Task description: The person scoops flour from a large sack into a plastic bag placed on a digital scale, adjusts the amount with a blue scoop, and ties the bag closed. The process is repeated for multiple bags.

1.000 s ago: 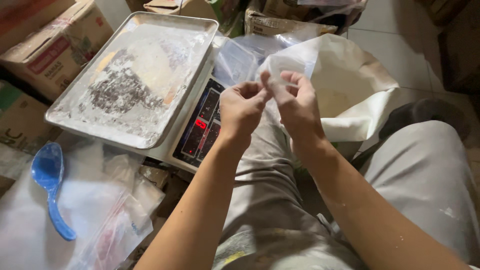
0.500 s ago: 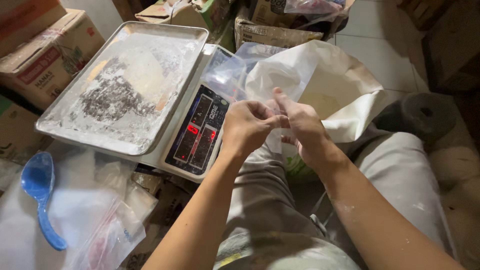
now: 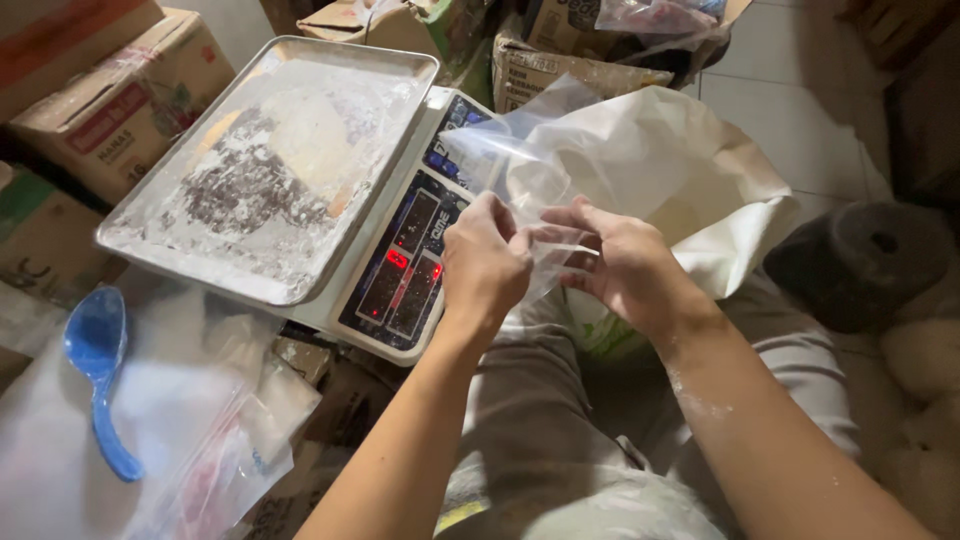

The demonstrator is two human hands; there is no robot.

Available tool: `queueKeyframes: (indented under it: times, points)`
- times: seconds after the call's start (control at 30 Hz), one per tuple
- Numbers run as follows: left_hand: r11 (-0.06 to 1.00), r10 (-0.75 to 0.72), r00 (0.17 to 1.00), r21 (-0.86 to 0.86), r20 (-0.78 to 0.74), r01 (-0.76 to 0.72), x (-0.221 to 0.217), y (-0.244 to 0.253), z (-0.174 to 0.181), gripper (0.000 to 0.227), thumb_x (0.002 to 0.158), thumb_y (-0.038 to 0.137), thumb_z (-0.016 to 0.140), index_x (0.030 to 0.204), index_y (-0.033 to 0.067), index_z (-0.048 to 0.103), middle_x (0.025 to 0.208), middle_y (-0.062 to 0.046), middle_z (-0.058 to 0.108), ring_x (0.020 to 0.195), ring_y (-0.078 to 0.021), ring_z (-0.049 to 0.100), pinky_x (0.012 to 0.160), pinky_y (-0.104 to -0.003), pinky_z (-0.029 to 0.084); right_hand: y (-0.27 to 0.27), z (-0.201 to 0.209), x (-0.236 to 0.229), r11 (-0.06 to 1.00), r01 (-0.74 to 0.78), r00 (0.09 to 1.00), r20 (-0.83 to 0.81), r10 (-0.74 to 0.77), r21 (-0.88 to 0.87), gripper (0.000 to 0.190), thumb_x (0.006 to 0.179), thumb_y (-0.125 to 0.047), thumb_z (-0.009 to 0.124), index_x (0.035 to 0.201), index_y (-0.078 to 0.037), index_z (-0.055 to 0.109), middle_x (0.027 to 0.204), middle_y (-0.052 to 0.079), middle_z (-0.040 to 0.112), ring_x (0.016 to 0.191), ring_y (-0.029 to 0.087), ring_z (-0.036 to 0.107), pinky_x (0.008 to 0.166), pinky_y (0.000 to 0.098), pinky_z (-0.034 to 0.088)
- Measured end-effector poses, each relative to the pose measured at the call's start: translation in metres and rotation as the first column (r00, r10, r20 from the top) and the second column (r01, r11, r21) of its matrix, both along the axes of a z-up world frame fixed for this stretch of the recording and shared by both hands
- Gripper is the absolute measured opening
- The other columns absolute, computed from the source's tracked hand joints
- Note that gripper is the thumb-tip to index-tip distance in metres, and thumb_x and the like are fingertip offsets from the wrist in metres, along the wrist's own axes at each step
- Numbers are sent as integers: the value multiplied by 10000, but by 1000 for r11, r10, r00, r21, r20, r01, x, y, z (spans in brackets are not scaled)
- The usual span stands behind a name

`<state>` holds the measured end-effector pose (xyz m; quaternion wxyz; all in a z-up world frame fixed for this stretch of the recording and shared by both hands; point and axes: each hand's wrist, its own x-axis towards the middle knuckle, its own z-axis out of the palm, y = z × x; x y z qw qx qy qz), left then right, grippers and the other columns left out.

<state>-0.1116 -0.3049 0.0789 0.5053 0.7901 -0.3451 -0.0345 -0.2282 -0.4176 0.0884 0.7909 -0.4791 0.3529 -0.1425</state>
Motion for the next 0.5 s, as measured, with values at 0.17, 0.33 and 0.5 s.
queueKeyframes:
  times: [0.17, 0.33, 0.5]
  points:
    - [991, -125, 990, -66, -73, 120, 0, -20, -6, 216, 790, 169, 752, 882, -17, 692, 750, -158, 723, 701, -302, 753, 661, -393, 577, -10, -11, -6, 1000, 16, 994, 104, -14, -18, 339, 1046, -275, 471, 1199, -43, 665, 993, 47, 734, 853, 148, 682, 767, 307, 525]
    - [987, -151, 987, -69, -51, 147, -8, -45, -11, 198, 909, 171, 683, 876, -21, 719, 750, -159, 729, 681, -279, 734, 651, -377, 567, -13, -20, -5, 994, 35, 973, 232, -9, -107, 265, 1134, -209, 532, 1119, 26, 654, 982, 80, 678, 808, 162, 607, 736, 316, 492]
    - [943, -241, 721, -331, -650, 17, 0, -66, -18, 213, 963, 174, 558, 1007, 12, 690, 855, -100, 717, 736, -265, 742, 586, -433, 525, -32, -15, -8, 968, 239, 966, 83, -245, 81, 346, 1064, -265, 425, 1152, -29, 662, 995, 102, 681, 853, 176, 628, 792, 355, 566]
